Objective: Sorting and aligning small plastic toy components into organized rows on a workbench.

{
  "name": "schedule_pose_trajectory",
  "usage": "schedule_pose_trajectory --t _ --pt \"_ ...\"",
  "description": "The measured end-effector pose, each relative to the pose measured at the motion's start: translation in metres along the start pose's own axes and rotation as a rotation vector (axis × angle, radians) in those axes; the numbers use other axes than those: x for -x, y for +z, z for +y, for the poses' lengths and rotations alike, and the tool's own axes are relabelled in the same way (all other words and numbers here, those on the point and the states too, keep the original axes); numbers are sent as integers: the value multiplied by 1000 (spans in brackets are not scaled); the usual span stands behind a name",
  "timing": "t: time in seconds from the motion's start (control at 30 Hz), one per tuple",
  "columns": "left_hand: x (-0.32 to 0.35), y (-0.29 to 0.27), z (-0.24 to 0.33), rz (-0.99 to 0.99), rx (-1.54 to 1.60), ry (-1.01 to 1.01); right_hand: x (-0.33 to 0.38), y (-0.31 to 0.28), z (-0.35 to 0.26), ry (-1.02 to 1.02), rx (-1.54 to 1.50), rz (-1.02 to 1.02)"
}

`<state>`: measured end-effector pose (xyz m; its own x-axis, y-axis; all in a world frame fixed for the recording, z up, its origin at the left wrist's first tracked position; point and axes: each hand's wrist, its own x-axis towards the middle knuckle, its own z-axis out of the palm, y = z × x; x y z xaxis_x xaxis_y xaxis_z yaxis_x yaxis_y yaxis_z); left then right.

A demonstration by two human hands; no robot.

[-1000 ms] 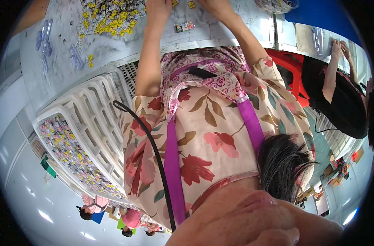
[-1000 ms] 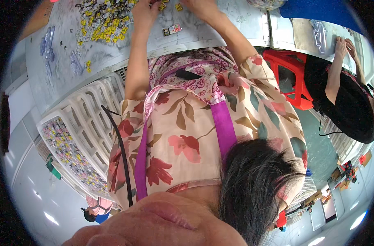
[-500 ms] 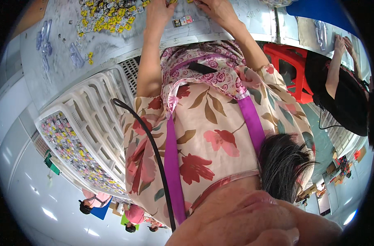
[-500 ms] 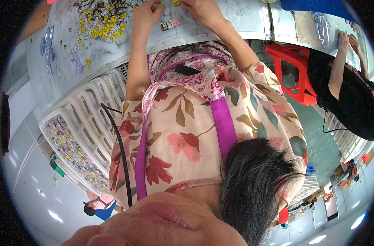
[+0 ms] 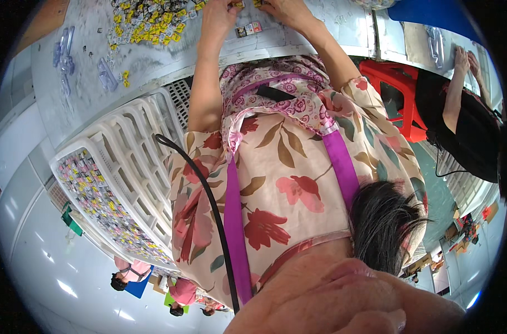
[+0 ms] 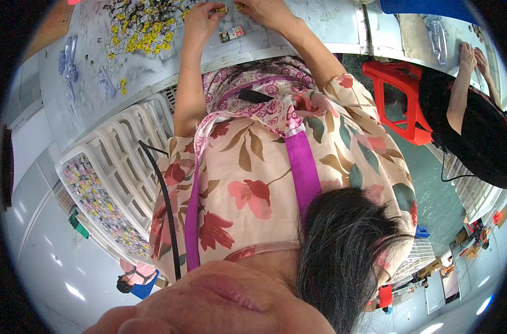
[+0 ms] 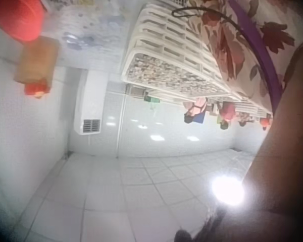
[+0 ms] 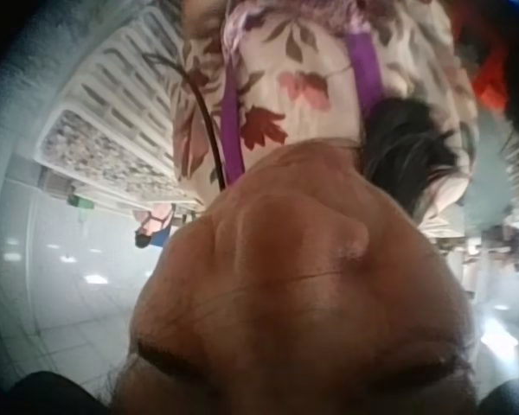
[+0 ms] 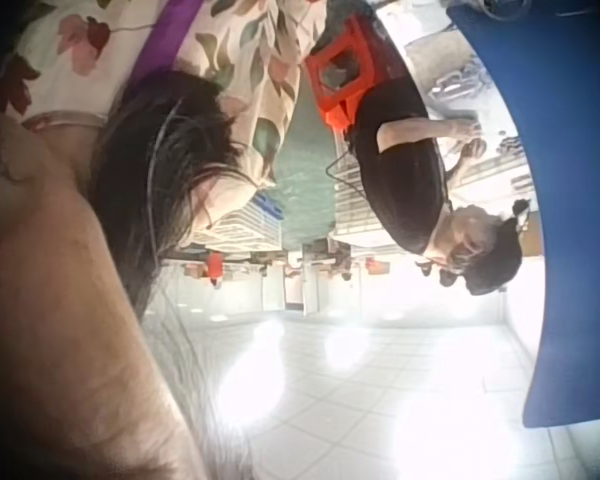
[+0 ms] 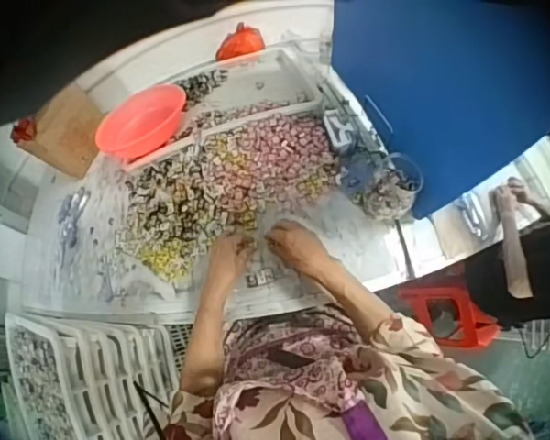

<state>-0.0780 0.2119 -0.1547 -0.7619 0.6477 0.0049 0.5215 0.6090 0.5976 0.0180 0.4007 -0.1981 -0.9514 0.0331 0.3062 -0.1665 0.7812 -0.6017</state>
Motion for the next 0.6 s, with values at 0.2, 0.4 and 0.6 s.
schedule_pose_trajectory --t 0.2,0.4,0.6 --pt "9 9 -12 140 -27 -95 11 -12 -8 19 -28 -40" --pt "-34 -28 -25 168 70 -70 7 -11 -5 -31 -7 -45" --pt "-21 -5 -27 75 17 -86 3 -4 -11 -5 -28 -71"
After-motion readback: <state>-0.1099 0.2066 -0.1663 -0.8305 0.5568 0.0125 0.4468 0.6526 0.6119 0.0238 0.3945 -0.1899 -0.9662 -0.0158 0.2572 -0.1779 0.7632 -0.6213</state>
